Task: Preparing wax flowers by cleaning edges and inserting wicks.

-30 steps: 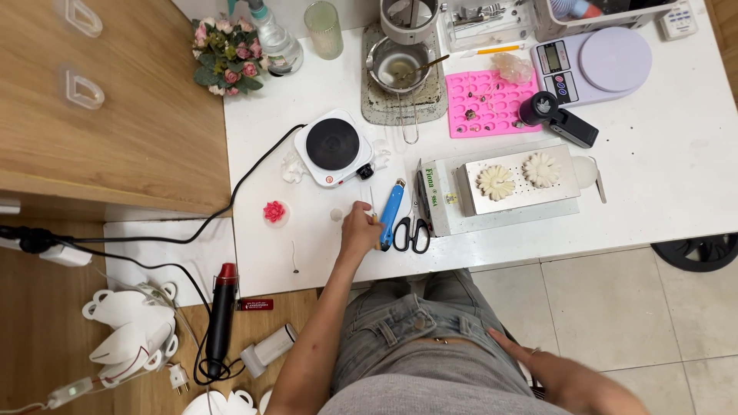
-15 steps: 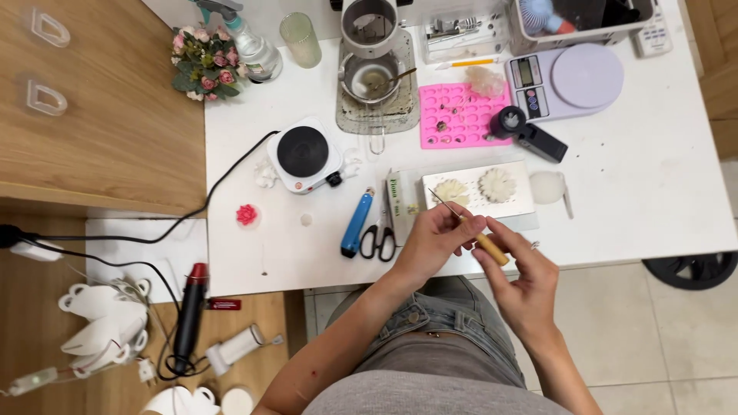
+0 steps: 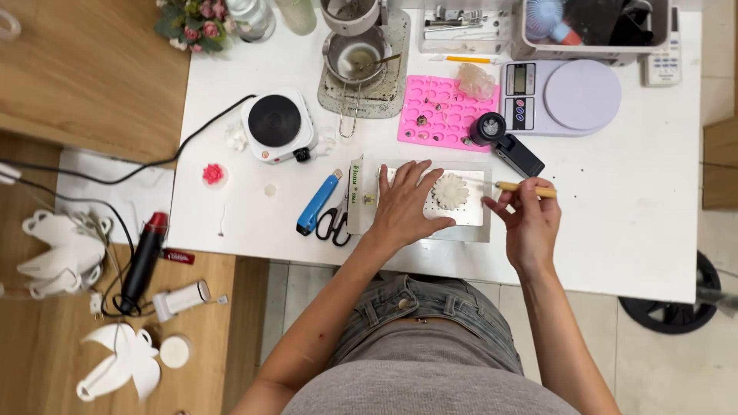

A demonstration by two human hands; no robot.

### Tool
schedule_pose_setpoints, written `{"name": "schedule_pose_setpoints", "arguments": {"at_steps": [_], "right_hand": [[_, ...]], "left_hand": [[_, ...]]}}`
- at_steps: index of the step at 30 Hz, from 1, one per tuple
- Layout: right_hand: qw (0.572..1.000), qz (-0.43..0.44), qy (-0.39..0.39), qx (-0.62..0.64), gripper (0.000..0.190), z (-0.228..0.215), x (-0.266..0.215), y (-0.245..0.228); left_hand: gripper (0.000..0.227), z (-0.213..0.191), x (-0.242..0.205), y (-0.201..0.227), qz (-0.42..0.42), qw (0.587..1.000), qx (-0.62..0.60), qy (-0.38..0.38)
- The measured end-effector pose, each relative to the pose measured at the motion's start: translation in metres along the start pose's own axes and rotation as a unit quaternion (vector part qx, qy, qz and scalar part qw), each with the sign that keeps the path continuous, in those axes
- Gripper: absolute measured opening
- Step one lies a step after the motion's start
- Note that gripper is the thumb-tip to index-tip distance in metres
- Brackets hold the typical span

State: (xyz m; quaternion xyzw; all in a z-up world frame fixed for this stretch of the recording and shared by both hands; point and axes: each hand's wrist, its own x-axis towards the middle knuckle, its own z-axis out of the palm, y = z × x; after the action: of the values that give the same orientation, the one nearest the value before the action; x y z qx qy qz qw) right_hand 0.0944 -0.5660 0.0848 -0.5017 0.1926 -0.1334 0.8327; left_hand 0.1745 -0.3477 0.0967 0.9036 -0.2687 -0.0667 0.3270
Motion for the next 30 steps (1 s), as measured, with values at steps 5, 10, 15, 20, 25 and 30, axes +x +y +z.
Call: {"name": "schedule_pose_setpoints", "arguments": {"at_steps": [5,10,15,20,25,30], "right_hand": [[0.997,0.042,-0.069,-0.010,0.025,0.017,0.004,-0.025],[0.984,-0.011,-0.123,-0.128,0.021,0.002,0.020,-0.012],[0.978,-0.033,-0.163,-0.125,0.017,0.000,0.030,-0.002],[0.962,-0.063,-0.172,-0.205,0.019,0.013,0.025,-0.001],[0.945,-0.094,-0.168,-0.264,0.018,0.020,0.021,-0.001],[0.935,-0.102,-0.169,-0.294,0.020,0.021,0.021,-0.002]], "left_hand": [[0.082,0.016,-0.003,-0.006,-0.009,0.999,0.024,0.045],[0.072,0.024,-0.003,-0.006,-0.004,0.996,0.041,0.084],[0.070,0.028,0.001,-0.004,-0.012,0.992,0.049,0.114],[0.070,0.029,-0.001,-0.004,-0.011,0.992,0.053,0.115],[0.069,0.027,-0.001,-0.002,-0.014,0.992,0.057,0.112],[0.070,0.028,0.000,-0.001,-0.011,0.992,0.055,0.117]]}}
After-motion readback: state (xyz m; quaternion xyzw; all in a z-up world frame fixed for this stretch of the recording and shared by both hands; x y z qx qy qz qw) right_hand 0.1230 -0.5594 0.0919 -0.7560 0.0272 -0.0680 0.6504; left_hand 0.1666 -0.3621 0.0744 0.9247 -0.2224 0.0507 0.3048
